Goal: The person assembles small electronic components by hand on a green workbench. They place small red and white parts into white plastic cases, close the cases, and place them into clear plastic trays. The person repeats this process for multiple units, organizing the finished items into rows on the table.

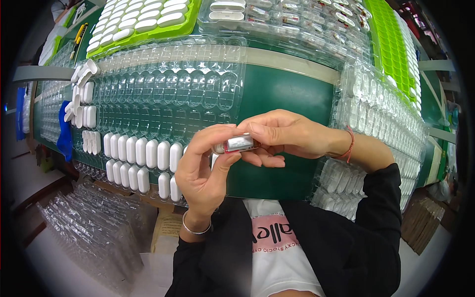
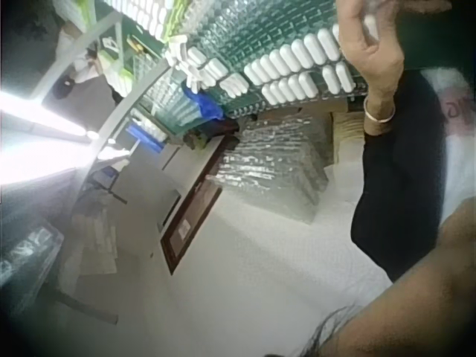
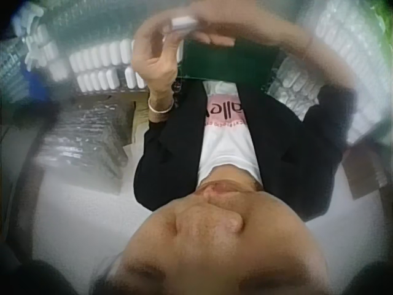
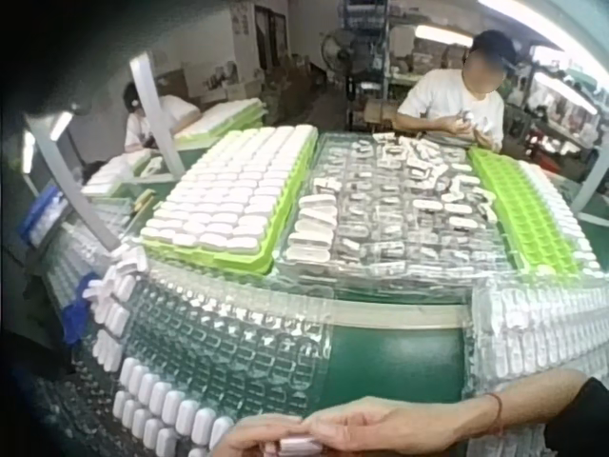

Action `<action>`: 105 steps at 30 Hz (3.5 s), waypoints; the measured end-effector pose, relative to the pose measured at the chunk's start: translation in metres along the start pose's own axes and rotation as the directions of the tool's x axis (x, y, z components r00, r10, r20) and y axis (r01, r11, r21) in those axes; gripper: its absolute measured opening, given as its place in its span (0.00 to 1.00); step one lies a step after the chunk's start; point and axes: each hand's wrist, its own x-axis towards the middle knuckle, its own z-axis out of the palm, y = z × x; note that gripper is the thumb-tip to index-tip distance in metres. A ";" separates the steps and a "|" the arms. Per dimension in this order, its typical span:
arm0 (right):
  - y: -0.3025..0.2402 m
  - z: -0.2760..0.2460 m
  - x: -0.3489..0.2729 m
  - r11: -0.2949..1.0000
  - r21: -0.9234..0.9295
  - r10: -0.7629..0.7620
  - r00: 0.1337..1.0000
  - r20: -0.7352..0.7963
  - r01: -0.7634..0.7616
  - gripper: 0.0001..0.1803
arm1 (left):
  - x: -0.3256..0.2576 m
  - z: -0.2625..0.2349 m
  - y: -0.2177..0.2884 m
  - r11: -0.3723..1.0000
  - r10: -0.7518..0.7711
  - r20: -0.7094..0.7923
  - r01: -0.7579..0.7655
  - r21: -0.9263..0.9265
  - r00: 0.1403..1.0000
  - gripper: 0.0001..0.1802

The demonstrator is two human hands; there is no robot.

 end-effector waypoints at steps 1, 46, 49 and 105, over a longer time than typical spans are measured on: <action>-0.001 0.001 0.000 1.000 -0.006 0.008 1.000 -0.006 -0.008 0.22 | 0.000 0.000 0.001 1.000 0.012 0.008 -0.012 0.015 1.000 0.16; 0.014 -0.005 -0.127 0.377 -0.917 -0.712 0.594 -0.376 -0.129 0.07 | 0.026 -0.231 0.006 0.190 0.301 -0.369 0.324 0.927 0.879 0.11; 0.019 -0.015 -0.175 0.581 -0.811 -0.761 0.305 -0.572 -0.070 0.09 | -0.004 -0.134 0.014 0.529 0.232 -0.249 0.093 0.844 0.940 0.15; 0.120 0.049 -0.187 0.832 -0.500 -0.535 0.590 -0.604 0.242 0.20 | -0.096 0.099 -0.019 0.897 -0.137 0.566 0.345 -0.277 0.813 0.27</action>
